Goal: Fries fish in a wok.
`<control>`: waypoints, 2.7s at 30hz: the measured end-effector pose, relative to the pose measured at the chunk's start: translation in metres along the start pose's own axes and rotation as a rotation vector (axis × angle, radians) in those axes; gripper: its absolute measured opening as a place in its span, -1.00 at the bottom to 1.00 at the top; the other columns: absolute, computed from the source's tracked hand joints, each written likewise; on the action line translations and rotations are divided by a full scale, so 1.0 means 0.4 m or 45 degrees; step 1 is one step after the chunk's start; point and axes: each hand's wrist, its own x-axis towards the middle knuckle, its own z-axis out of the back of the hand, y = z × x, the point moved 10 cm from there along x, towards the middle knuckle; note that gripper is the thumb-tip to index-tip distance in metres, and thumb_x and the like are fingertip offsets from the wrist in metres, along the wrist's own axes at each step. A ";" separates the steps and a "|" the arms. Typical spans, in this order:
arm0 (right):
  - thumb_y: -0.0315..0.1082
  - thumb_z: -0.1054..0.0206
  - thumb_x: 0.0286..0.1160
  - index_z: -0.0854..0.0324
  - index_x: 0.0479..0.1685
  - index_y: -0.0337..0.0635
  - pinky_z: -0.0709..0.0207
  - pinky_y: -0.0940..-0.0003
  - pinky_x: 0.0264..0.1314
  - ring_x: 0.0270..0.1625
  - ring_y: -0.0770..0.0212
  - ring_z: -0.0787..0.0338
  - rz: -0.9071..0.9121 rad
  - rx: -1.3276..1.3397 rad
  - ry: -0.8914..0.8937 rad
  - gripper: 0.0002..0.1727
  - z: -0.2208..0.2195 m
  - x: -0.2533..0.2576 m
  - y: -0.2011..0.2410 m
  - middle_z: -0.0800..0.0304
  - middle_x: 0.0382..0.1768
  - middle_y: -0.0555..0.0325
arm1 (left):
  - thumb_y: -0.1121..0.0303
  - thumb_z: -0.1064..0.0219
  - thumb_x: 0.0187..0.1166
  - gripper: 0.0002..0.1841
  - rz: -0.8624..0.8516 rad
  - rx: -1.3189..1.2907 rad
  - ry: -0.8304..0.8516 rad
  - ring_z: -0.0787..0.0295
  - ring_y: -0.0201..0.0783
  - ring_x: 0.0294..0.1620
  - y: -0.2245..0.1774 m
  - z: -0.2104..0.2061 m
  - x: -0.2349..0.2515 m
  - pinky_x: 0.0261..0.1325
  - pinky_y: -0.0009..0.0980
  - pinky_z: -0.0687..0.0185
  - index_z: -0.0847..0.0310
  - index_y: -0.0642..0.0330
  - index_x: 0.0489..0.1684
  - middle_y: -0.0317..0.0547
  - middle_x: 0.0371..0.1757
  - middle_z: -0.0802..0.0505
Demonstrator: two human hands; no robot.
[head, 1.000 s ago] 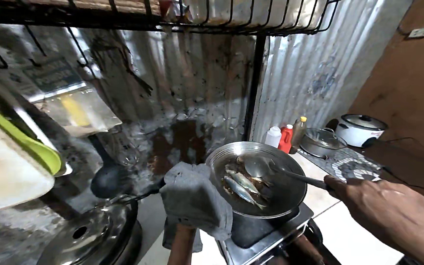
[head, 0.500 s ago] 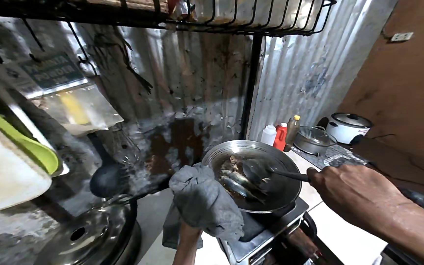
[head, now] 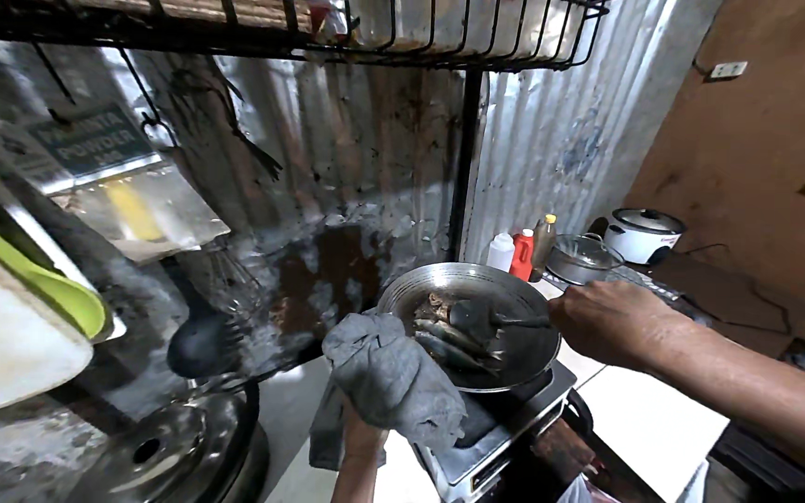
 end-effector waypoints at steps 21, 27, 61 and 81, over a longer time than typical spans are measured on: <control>0.00 -0.32 0.70 -0.74 -0.31 -0.16 -0.44 0.31 -0.55 -0.69 0.26 -0.50 -0.092 0.370 0.257 -0.60 -0.076 0.116 -0.191 -0.54 -0.67 0.13 | 0.69 -0.17 0.61 -0.44 -0.035 0.199 0.027 -0.56 -0.39 0.26 0.019 0.017 0.018 0.33 -0.58 -0.44 -0.11 0.63 0.61 0.32 0.37 -0.59; 0.00 -0.31 0.68 -0.80 -0.11 -0.01 -0.61 -0.22 0.02 0.04 -0.12 -0.81 -0.039 0.043 0.013 -0.70 -0.036 0.078 -0.164 -0.83 -0.13 -0.01 | 0.69 -0.12 0.60 -0.51 -0.024 0.060 0.002 -0.56 -0.57 0.07 0.019 0.017 0.012 0.17 -0.70 -0.47 -0.14 0.67 0.51 0.20 0.17 -0.62; -0.41 -0.17 0.71 -0.69 0.18 -0.26 -0.65 -0.11 0.01 0.11 -0.24 -0.82 0.078 0.055 -0.187 -0.75 -0.058 0.067 0.087 -0.82 -0.01 -0.19 | 0.68 -0.20 0.55 -0.44 -0.098 0.133 0.052 -0.58 -0.60 0.15 0.009 0.018 0.021 0.24 -0.72 -0.44 -0.12 0.69 0.53 0.23 0.23 -0.63; -0.06 -0.23 0.75 -0.75 0.16 -0.02 -0.61 -0.27 0.12 0.20 -0.21 -0.79 0.133 0.091 -0.059 -0.68 -0.048 0.203 -0.062 -0.81 0.07 -0.11 | 0.63 -0.22 0.53 -0.33 -0.187 -0.043 -0.007 -0.58 -0.60 0.19 -0.011 0.005 0.045 0.24 -0.69 -0.50 0.02 0.57 0.64 0.12 0.27 -0.59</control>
